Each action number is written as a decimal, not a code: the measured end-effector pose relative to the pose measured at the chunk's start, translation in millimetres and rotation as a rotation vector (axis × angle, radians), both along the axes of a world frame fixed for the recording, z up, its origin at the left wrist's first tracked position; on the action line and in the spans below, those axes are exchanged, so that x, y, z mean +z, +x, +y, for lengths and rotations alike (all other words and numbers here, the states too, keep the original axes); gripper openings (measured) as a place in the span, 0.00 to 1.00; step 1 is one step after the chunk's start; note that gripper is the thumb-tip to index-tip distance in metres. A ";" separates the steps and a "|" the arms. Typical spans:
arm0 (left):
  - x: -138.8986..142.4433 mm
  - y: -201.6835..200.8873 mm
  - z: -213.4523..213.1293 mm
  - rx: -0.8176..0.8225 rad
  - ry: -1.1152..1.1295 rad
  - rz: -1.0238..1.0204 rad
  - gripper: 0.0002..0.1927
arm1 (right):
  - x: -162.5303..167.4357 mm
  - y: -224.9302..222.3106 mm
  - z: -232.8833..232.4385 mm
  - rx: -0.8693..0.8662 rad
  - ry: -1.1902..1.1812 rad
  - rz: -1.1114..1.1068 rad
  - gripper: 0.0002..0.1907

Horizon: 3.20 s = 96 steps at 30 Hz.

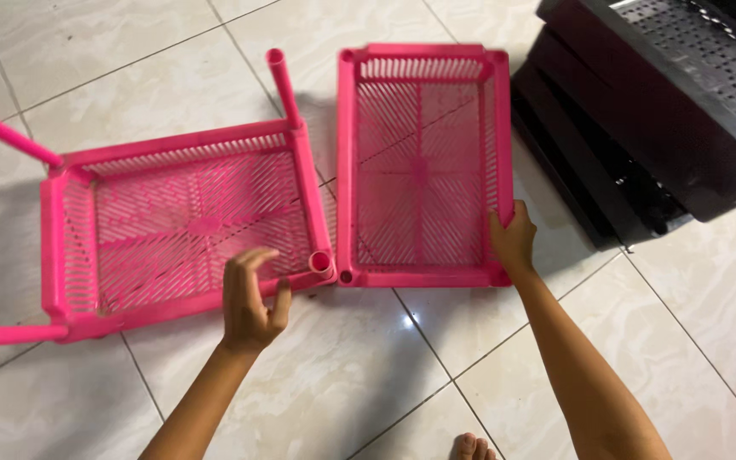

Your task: The person disassembles a small white plastic shelf rack by pulling the leg tubes off the perforated trays, then assembles a pink plastic rack by inserting leg tubes into the corner sockets of pink baskets and pressing them into place. They then reposition the assembled pink rack and reach for a black basket tray.

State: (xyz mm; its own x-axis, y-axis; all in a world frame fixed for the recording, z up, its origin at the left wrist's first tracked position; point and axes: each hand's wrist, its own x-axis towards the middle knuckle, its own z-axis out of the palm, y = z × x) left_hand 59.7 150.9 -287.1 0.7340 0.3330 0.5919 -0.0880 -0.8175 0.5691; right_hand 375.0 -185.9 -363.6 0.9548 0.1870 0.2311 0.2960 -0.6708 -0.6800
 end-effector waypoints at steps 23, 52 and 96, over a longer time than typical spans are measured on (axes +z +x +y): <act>93.6 209.3 64.8 -0.125 -0.693 -0.197 0.20 | 168.0 39.1 80.4 0.236 0.657 -0.165 0.16; 138.1 -42.7 226.9 0.575 -1.170 -0.696 0.43 | 192.1 27.7 295.2 0.527 0.634 0.627 0.27; 63.0 -92.2 184.8 0.410 -0.938 0.020 0.26 | 202.4 4.0 233.9 0.469 0.369 0.712 0.24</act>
